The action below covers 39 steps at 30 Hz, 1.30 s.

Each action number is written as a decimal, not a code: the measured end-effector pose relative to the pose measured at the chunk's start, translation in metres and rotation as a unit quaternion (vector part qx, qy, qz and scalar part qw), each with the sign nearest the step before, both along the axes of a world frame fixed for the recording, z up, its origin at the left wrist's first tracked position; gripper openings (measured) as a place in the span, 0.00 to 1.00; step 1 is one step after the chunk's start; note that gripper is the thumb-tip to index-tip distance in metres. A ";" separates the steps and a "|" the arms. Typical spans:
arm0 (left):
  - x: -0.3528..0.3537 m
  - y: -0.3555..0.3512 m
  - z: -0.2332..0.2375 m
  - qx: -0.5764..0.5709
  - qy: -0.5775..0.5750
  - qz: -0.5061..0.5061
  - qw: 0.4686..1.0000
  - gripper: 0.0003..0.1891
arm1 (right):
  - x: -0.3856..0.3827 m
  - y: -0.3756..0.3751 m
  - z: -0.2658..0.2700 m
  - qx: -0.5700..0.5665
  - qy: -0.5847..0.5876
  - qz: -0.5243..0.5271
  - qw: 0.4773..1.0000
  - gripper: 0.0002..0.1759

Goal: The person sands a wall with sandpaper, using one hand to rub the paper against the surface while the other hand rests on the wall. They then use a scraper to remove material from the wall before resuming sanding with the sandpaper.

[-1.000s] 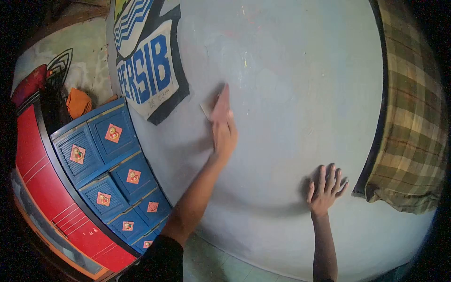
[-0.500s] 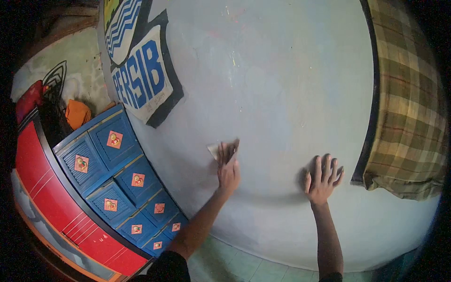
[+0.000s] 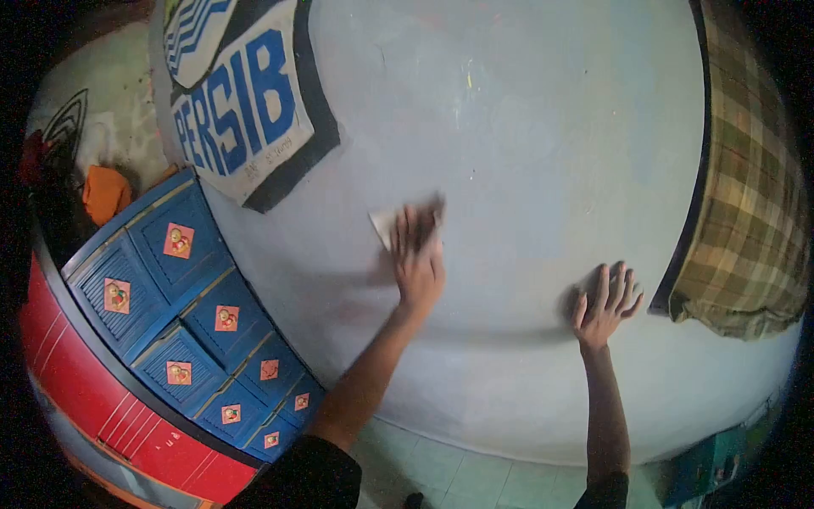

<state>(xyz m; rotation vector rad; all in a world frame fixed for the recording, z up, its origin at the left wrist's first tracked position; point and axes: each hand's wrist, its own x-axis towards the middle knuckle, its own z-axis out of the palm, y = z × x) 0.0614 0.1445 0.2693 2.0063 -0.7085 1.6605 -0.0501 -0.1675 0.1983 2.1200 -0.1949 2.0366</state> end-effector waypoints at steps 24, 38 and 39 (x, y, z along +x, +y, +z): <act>0.022 0.034 -0.201 0.184 0.125 -0.037 0.974 0.25 | 0.021 0.019 0.018 -0.018 -0.082 -0.011 0.996 0.31; 0.012 0.053 -0.253 0.143 0.207 -0.062 0.966 0.29 | 0.018 0.027 0.015 -0.004 -0.063 -0.031 0.997 0.31; 0.007 0.062 -0.263 0.186 0.256 -0.050 0.947 0.29 | 0.017 0.021 0.010 -0.006 -0.061 -0.038 0.997 0.31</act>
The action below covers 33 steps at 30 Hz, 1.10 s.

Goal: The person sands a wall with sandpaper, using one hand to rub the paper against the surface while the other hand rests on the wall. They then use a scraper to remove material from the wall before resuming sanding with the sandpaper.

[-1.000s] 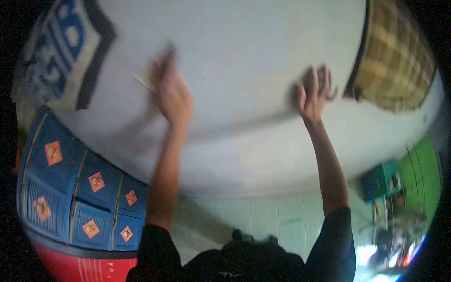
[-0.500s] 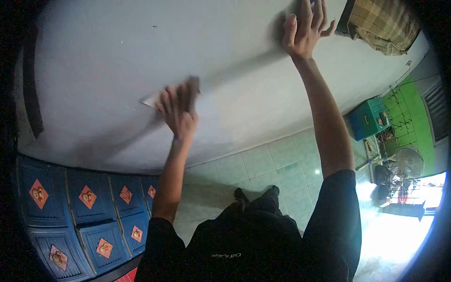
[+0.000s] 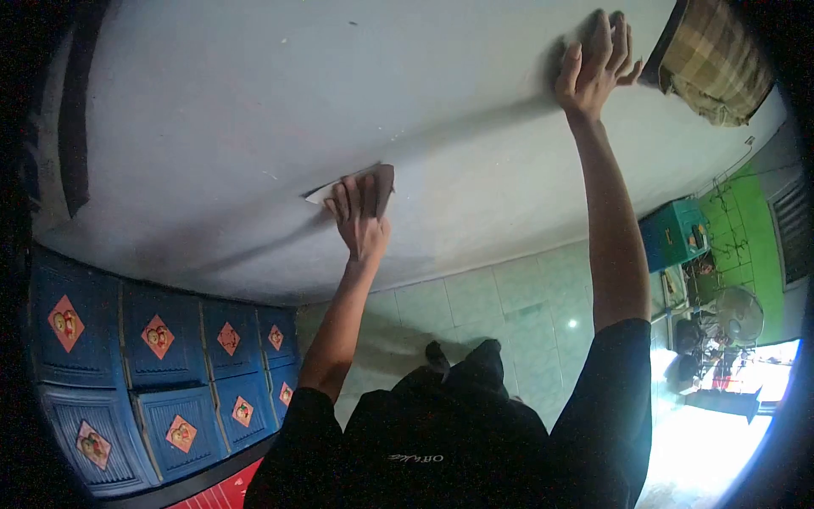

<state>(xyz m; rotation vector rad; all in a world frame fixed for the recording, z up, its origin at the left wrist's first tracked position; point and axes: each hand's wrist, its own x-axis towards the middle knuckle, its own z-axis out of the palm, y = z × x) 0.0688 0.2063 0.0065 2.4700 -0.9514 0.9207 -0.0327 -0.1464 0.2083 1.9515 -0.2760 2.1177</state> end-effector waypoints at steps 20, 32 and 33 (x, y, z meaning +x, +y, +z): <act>0.019 0.011 0.095 -0.089 -0.083 -0.033 0.992 0.28 | 0.060 0.121 -0.062 -0.017 0.081 0.079 0.993 0.35; 0.017 0.016 0.058 -0.101 -0.035 -0.141 0.984 0.23 | 0.059 0.124 -0.061 -0.049 0.069 0.073 0.994 0.32; 0.016 0.017 0.067 -0.100 -0.040 -0.140 0.984 0.23 | 0.058 0.124 -0.062 -0.048 0.075 0.073 0.993 0.32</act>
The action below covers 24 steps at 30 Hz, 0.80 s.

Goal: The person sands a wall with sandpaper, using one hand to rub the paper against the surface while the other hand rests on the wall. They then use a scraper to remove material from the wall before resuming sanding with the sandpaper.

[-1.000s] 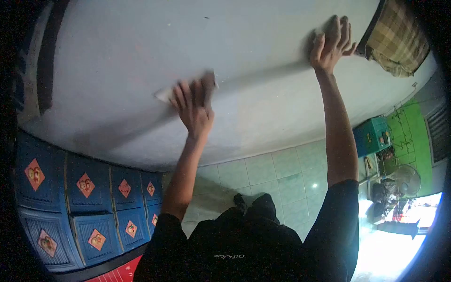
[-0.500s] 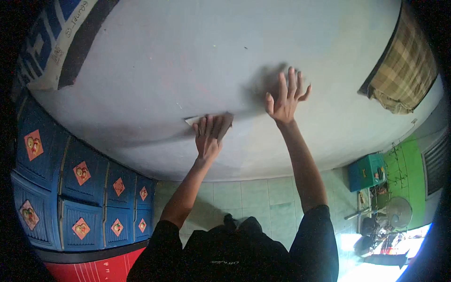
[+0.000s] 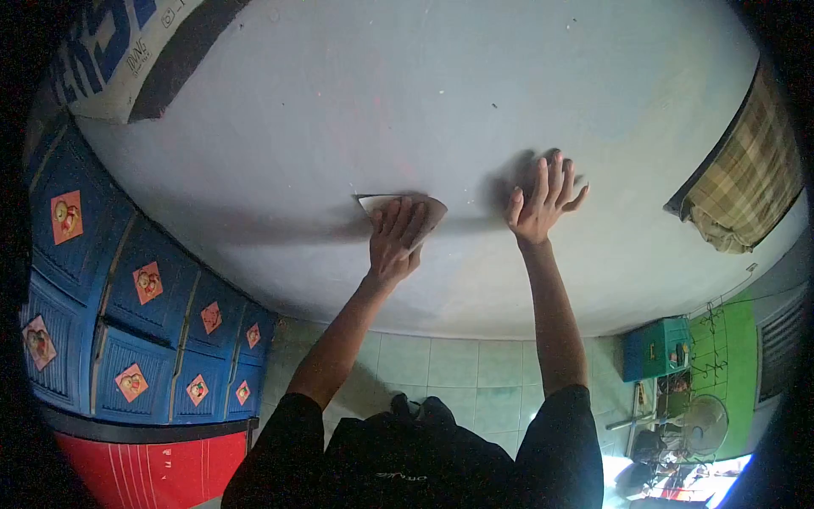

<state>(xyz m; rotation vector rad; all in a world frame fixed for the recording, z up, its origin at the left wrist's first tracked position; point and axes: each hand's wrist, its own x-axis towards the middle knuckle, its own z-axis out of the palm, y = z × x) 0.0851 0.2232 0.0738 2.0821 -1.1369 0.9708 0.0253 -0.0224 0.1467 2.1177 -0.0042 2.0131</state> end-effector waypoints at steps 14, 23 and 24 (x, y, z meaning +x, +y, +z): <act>0.002 0.001 0.022 -0.080 -0.053 0.013 0.995 0.24 | -0.001 0.003 0.001 0.015 0.007 -0.001 1.000 0.31; 0.000 -0.028 0.185 -0.189 -0.152 0.002 0.970 0.25 | -0.002 0.002 0.000 0.013 0.012 -0.007 1.000 0.31; -0.001 -0.031 0.208 -0.191 -0.176 0.007 0.966 0.25 | -0.003 0.001 -0.001 0.013 0.015 -0.010 1.000 0.31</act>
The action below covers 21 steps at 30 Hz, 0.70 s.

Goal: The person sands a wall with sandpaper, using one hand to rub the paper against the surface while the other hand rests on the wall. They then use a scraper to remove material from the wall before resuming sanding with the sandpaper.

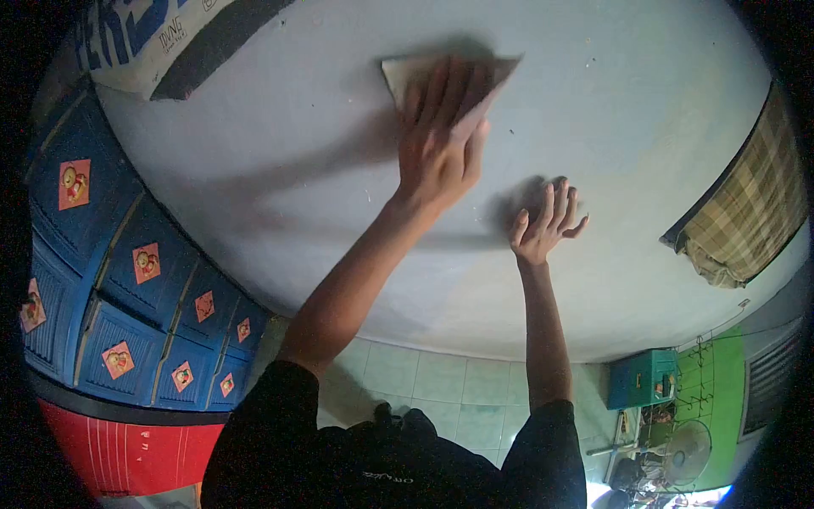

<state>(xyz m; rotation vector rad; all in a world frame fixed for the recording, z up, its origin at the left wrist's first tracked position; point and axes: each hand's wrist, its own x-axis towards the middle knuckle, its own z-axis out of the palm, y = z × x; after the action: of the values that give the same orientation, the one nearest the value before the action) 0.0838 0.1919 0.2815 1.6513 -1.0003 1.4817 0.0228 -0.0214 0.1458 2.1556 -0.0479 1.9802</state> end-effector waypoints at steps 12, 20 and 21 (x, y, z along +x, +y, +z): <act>-0.008 0.018 -0.216 0.154 0.202 -0.007 0.967 0.25 | 0.003 0.000 -0.002 0.021 -0.007 0.012 1.000 0.31; -0.003 0.002 -0.028 0.003 0.062 -0.060 0.996 0.23 | 0.002 -0.001 0.002 0.002 -0.005 0.008 1.000 0.31; -0.006 0.001 -0.062 0.011 0.076 -0.043 0.996 0.23 | 0.004 -0.001 0.003 -0.005 -0.013 0.009 1.000 0.30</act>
<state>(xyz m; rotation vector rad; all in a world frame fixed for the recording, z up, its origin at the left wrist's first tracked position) 0.0783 0.1933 0.2193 1.6860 -0.9936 1.2734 0.0265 -0.0227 0.1488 2.1326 -0.0220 2.0137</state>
